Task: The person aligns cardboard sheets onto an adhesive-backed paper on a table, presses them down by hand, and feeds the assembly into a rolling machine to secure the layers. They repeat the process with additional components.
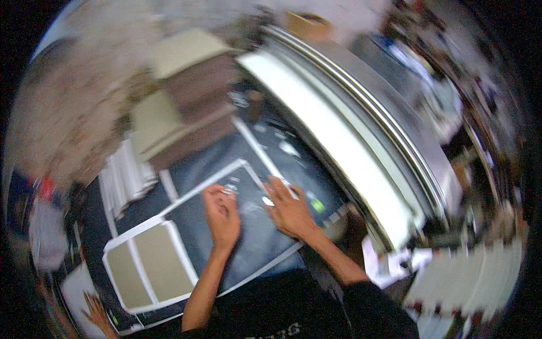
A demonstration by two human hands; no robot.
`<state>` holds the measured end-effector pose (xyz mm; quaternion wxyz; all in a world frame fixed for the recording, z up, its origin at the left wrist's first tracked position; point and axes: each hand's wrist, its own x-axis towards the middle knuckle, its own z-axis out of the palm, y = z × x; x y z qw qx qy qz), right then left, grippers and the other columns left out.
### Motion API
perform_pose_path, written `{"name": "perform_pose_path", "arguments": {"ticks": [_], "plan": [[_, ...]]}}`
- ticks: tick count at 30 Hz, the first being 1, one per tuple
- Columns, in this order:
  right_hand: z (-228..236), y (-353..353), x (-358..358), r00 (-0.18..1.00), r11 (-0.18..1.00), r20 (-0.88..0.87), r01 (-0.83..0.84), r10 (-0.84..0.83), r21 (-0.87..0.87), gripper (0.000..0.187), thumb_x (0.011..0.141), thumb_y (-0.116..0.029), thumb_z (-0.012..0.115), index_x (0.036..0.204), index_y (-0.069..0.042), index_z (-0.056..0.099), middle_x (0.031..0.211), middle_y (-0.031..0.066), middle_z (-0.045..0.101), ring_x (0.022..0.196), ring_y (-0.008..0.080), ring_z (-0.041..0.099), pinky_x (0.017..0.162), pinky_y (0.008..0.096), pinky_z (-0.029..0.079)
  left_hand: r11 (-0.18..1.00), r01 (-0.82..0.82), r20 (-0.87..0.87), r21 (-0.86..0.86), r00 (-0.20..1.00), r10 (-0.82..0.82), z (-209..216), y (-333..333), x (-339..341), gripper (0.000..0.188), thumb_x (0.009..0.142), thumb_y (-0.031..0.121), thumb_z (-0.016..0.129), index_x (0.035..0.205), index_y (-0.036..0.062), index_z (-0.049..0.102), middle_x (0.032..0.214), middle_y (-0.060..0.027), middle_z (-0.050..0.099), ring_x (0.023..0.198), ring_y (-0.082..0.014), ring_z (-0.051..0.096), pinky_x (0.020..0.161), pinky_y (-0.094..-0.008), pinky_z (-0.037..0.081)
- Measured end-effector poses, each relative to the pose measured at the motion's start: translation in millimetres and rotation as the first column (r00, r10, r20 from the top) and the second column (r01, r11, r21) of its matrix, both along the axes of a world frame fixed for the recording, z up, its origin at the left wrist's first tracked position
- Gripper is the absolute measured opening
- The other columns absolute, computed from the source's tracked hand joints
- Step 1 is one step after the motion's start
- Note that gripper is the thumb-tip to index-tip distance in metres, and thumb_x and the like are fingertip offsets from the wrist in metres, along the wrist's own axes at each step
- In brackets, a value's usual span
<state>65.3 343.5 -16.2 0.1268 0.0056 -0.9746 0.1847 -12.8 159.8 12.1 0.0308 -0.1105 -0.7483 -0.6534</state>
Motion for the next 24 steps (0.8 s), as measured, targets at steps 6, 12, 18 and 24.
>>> {"name": "perform_pose_path", "arguments": {"ticks": [6, 12, 18, 24], "plan": [[16, 27, 87, 0.974, 0.978, 0.098, 0.208, -0.204, -0.032, 0.079, 0.101, -0.049, 0.054, 0.155, 0.004, 0.030, 0.161, 0.0270, 0.032, 0.151, 0.0401, 0.028, 0.123, 0.0526, 0.022, 0.986, 0.099, -0.012, 0.135, 0.995, -0.099, -33, 61, -1, 0.021, 0.103, 0.006, 0.058, 0.122, 0.0027, 0.049, 0.079, -0.0014, 0.052, 0.074, -0.0087, 0.055, 0.071, -0.0241, 0.049], [47, 7, 133, 0.694, 0.772, 0.402, 0.633, -0.598, 0.057, 0.066, 0.100, -0.037, 0.059, 0.143, 0.008, 0.038, 0.125, 0.0428, 0.054, 0.125, 0.0476, 0.055, 0.102, 0.0544, 0.046, 0.980, 0.103, 0.094, 0.169, 0.988, -0.120, -26, 33, 7, 0.021, 0.105, 0.009, 0.057, 0.122, 0.0010, 0.049, 0.083, -0.0082, 0.068, 0.083, -0.0125, 0.067, 0.075, -0.0252, 0.052], [-27, 35, 197, 0.709, 0.752, 0.331, 0.659, -0.623, 0.004, 0.050, 0.089, -0.045, 0.075, 0.068, 0.000, 0.067, 0.075, 0.0260, 0.070, 0.066, 0.0428, 0.069, 0.066, 0.0541, 0.055, 0.978, 0.168, -0.010, 0.120, 0.986, -0.168, -27, 37, 4, 0.022, 0.106, 0.011, 0.056, 0.123, 0.0004, 0.048, 0.084, -0.0093, 0.068, 0.084, -0.0147, 0.069, 0.075, -0.0282, 0.054], [-58, 70, 262, 0.555, 0.630, 0.421, 0.775, -0.717, 0.051, 0.060, 0.077, -0.061, 0.080, 0.071, -0.003, 0.064, 0.072, 0.0170, 0.067, 0.068, 0.0352, 0.068, 0.062, 0.0460, 0.053, 0.986, 0.135, -0.204, -0.096, 0.967, -0.153, -45, 36, 3, 0.021, 0.103, 0.007, 0.058, 0.122, 0.0011, 0.052, 0.085, -0.0088, 0.069, 0.084, -0.0152, 0.070, 0.079, -0.0294, 0.055]]}}
